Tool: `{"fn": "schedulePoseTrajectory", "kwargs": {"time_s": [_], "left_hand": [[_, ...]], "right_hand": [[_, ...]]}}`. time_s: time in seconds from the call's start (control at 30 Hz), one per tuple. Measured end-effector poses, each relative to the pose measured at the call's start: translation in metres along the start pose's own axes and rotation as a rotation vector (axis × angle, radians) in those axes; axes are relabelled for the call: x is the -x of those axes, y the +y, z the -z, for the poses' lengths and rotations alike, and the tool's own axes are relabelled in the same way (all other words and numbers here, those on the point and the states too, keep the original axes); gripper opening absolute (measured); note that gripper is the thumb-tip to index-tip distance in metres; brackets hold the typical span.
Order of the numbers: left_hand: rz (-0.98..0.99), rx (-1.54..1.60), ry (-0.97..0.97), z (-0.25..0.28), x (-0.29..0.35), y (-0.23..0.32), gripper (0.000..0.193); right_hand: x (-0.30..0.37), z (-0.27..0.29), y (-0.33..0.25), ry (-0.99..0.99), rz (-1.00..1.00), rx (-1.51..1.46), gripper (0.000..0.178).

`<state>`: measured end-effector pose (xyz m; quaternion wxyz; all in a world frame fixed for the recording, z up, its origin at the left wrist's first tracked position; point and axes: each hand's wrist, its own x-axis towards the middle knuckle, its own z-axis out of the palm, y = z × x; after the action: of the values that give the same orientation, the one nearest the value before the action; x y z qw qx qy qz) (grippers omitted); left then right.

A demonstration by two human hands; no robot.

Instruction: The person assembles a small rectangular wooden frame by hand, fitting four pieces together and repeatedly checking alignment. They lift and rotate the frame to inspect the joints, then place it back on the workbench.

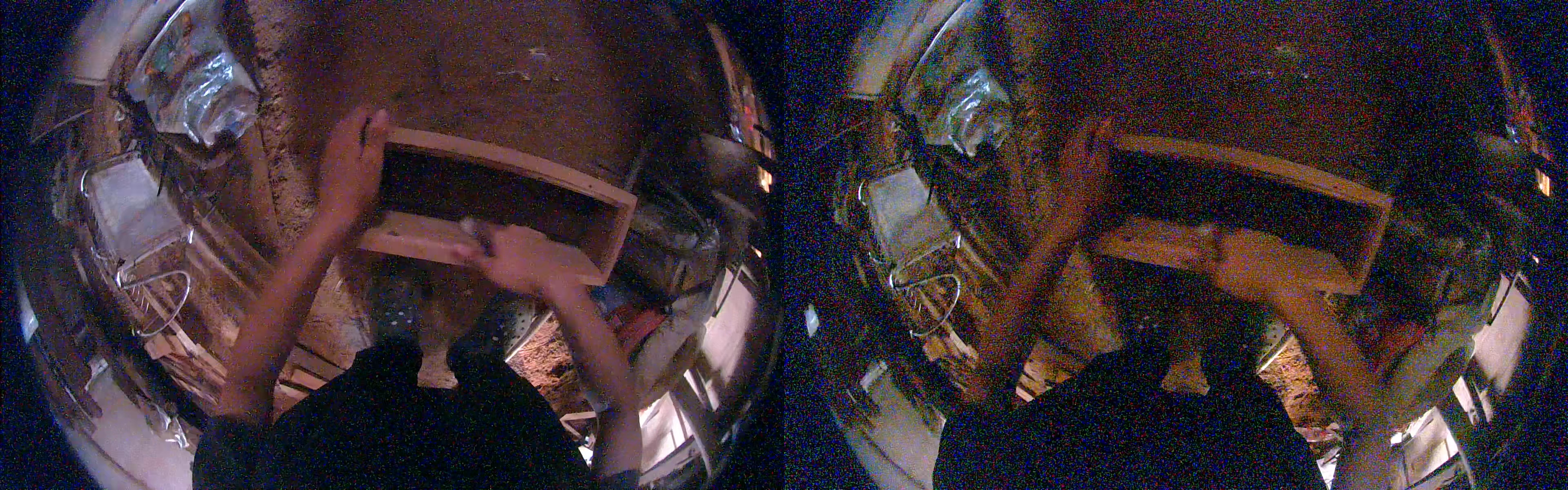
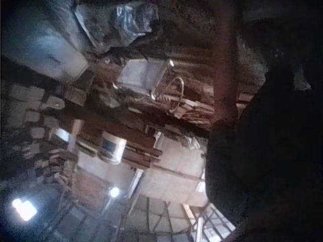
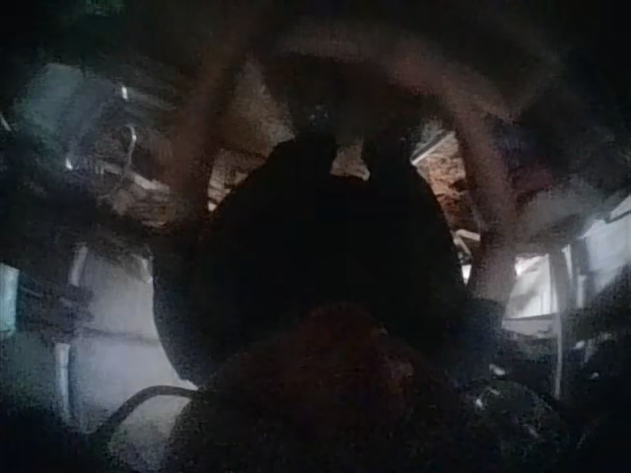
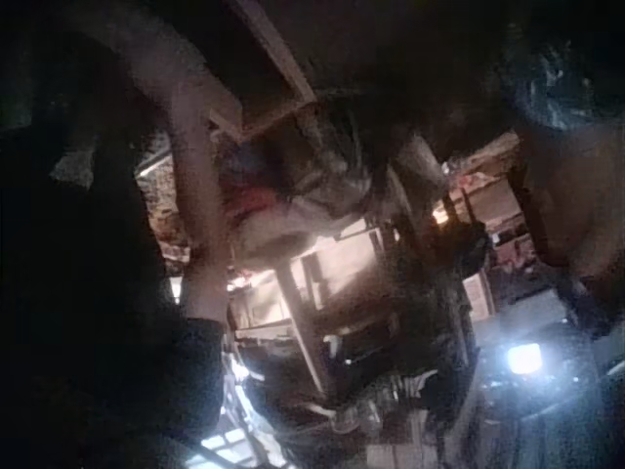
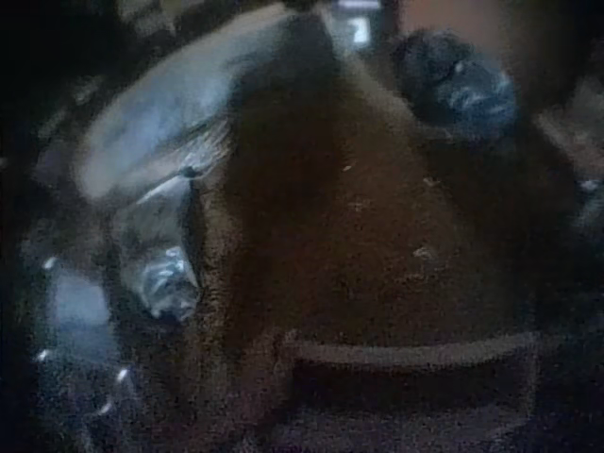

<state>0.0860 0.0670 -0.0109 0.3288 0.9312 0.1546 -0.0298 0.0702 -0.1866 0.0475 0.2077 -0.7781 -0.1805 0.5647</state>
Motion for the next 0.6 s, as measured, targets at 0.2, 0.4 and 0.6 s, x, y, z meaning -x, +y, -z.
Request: {"fn": "schedulePoseTrajectory", "kwargs": {"time_s": [0.2, 0.4, 0.6], "left_hand": [[-0.047, 0.005, -0.047, -0.004, -0.011, -0.014, 0.055], [0.018, 0.052, -0.082, -0.001, -0.011, -0.011, 0.055], [-0.076, 0.061, 0.049, 0.002, -0.005, -0.013, 0.05]], "right_hand": [[0.063, 0.003, 0.054, 0.261, -0.37, -0.074, 0.087], [0.024, -0.014, 0.025, 0.118, -0.143, 0.03, 0.078], [-0.028, -0.009, -0.04, 0.021, 0.397, -0.164, 0.066]]}}
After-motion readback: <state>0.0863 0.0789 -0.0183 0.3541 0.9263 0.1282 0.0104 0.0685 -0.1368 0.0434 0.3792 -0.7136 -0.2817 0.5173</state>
